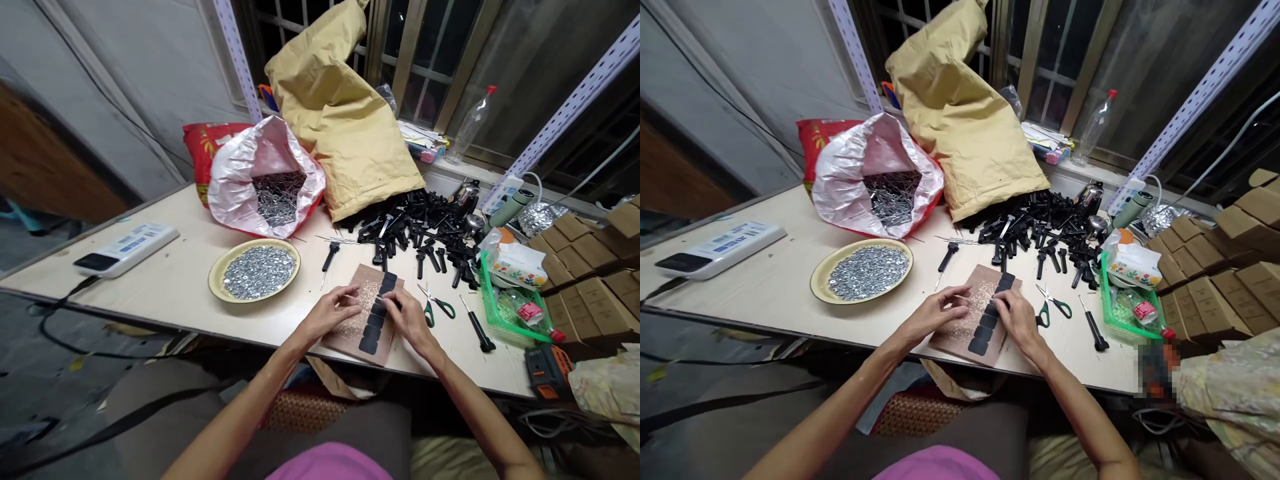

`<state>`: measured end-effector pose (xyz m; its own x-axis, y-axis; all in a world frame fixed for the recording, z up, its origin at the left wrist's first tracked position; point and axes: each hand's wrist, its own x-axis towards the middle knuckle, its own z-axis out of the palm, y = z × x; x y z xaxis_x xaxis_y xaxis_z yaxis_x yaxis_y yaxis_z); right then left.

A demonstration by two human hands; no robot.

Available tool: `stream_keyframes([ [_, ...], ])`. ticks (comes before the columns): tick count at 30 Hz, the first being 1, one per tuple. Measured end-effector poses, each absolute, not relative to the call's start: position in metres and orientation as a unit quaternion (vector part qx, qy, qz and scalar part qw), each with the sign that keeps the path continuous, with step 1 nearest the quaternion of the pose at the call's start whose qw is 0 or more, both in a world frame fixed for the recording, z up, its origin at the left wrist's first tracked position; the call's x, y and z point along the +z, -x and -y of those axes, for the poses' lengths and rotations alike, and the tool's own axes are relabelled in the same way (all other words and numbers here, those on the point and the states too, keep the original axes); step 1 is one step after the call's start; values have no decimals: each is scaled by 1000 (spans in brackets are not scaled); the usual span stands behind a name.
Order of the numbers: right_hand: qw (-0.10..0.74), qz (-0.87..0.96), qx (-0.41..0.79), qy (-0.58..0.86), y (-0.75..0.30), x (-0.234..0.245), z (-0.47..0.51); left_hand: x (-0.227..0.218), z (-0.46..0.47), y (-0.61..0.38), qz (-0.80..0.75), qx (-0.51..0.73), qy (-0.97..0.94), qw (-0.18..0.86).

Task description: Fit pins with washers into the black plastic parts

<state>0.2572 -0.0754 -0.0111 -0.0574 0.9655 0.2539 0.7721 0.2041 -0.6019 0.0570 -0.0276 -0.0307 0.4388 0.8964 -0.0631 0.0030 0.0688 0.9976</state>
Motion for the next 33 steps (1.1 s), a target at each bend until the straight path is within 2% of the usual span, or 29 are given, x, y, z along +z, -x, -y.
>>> stream_keyframes([
  [6,228,726,57,647,-306,-19,38,-66,38,-67,-393,364,-766,354],
  [11,200,789,43,580,-299,-36,50,-93,46,-73,-405,368,-804,232],
  [15,168,899,110,390,-284,-48,85,-101,47,-75,-418,375,-803,198],
  [21,257,802,111,528,-292,-38,59,-102,51,-73,-420,360,-810,195],
  [27,199,887,140,393,-271,-50,105,-99,51,-72,-424,347,-814,194],
  [33,199,853,120,468,-277,-38,98,-98,49,-71,-421,337,-820,193],
])
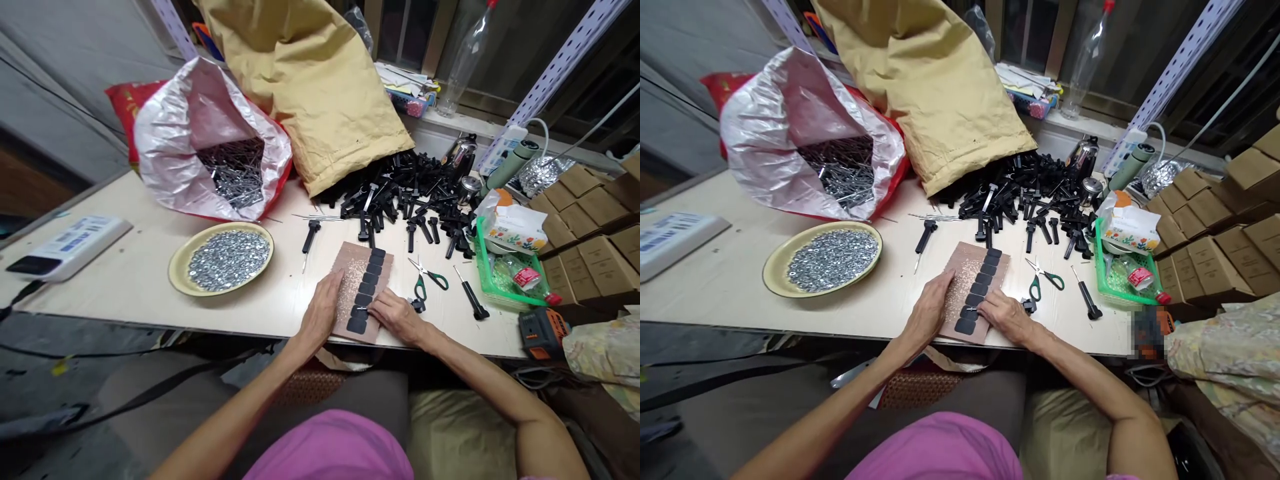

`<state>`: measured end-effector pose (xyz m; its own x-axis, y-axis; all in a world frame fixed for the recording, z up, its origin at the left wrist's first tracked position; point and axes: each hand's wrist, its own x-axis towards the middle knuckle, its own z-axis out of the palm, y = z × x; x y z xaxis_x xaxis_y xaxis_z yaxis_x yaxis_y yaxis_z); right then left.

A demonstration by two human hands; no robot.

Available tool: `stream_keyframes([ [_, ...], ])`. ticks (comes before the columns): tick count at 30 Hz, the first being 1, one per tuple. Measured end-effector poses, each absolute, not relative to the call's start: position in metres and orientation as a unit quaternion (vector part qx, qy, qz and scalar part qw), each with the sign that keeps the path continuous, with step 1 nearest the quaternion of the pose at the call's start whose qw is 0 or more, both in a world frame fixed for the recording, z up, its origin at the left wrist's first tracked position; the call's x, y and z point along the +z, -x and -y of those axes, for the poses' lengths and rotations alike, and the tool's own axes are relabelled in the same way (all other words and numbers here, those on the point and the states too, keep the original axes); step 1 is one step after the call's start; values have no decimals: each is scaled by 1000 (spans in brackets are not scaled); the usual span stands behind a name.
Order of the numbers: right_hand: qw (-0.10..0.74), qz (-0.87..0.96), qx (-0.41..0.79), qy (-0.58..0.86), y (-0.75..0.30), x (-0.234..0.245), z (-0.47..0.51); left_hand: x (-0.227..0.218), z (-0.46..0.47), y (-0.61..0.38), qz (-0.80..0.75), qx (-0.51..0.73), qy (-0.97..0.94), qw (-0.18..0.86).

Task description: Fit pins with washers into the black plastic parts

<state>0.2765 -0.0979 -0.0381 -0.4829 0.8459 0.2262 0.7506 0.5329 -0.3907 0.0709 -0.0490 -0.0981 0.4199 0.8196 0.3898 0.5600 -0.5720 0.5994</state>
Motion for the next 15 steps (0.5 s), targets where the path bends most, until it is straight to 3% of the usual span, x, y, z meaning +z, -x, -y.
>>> stream_keyframes([
  [3,237,798,210,512,-266,-19,112,-97,49,-71,-422,335,-819,197],
  [6,250,652,469,541,-241,-9,154,-94,50,-72,-424,336,-816,204],
  [9,126,337,766,533,-214,-23,194,-91,49,-72,-428,334,-812,214],
  [11,87,157,827,532,-201,-40,205,-89,49,-72,-428,333,-810,223],
  [15,192,42,827,526,-196,-60,193,-85,49,-72,-423,335,-807,240],
])
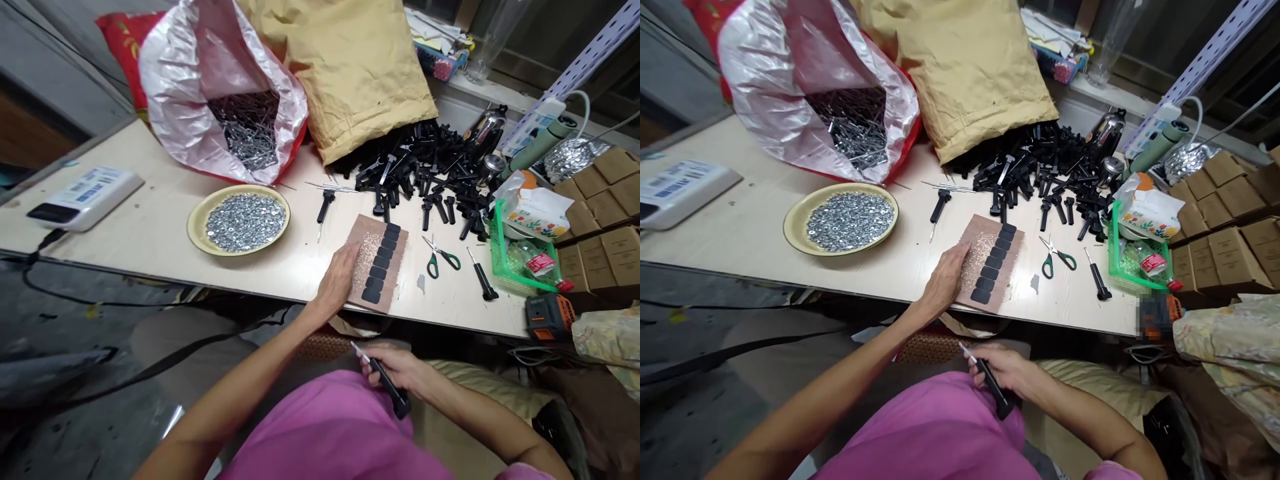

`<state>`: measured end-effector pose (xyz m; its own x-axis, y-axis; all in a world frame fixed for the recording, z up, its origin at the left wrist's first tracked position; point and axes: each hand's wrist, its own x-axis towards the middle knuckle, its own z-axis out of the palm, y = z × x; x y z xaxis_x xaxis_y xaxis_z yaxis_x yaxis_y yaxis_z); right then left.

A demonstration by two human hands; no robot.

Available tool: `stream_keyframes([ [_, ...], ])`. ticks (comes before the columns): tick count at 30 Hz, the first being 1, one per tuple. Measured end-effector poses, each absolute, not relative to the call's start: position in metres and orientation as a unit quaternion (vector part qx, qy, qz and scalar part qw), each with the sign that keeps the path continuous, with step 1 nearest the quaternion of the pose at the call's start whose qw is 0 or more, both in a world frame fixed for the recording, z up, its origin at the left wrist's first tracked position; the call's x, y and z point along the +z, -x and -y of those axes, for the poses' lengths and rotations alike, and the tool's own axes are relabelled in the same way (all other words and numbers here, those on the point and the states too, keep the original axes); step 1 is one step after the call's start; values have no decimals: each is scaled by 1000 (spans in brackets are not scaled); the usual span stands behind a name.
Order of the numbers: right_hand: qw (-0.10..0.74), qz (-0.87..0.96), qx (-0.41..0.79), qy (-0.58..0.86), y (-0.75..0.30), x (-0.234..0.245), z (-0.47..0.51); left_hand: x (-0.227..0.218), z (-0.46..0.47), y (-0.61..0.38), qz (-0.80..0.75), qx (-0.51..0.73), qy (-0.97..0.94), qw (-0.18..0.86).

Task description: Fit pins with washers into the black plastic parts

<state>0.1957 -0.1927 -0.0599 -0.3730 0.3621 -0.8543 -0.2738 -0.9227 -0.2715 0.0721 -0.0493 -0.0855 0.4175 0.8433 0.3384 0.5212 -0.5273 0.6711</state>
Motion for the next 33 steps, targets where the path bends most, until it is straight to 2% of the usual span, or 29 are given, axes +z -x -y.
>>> stream_keyframes([
  [6,255,39,826,501,-198,-40,178,-84,50,-72,-434,328,-812,212],
  [12,352,196,735,545,-198,-31,176,-82,49,-71,-431,315,-823,196],
  [19,352,323,662,578,-209,-24,168,-84,49,-72,-432,319,-819,203],
  [21,355,436,565,605,-221,-17,153,-85,50,-72,-429,322,-818,206],
  [24,363,622,291,630,-251,-11,112,-88,50,-71,-424,327,-819,205],
  [27,313,707,72,630,-278,-17,70,-91,50,-72,-421,333,-821,193],
  [30,250,766,-1,593,-281,-28,59,-93,51,-72,-413,340,-825,181],
  [33,219,858,63,461,-263,-30,92,-93,51,-73,-409,347,-826,172],
])
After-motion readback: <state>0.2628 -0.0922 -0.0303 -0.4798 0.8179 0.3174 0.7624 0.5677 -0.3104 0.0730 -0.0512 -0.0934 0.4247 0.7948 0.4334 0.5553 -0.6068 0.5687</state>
